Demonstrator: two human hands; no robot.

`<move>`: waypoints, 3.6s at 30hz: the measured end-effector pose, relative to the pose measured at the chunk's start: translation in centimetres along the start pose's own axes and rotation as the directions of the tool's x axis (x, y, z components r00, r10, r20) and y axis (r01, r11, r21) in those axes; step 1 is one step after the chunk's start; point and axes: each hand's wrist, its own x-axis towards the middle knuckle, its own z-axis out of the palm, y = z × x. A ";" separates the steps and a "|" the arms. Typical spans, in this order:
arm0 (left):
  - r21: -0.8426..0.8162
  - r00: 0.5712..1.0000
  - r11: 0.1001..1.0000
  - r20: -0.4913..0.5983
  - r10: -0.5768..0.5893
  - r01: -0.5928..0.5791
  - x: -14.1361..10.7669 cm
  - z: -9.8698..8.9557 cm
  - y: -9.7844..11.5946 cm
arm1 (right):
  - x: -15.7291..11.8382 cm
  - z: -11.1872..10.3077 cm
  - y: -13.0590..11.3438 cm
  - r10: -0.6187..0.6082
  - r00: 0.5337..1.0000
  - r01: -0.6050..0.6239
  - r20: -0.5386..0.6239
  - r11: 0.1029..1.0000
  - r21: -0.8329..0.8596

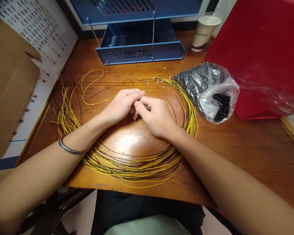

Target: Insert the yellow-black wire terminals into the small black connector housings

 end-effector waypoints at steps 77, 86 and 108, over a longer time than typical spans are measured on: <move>0.095 0.997 0.994 -0.030 0.065 -0.062 -0.2 0.0 -0.3 | -0.1 -0.1 -0.1 -0.025 1.000 0.025 -0.007 0.996 -0.087; 0.082 0.997 0.995 -0.039 0.063 -0.059 -0.1 0.1 -0.4 | -0.1 0.0 -0.1 -0.014 1.000 0.013 -0.007 0.995 -0.098; 0.117 0.996 0.990 -0.026 0.081 -0.077 -0.1 0.0 -0.4 | -0.1 0.0 -0.2 -0.030 1.000 0.030 -0.003 0.997 -0.077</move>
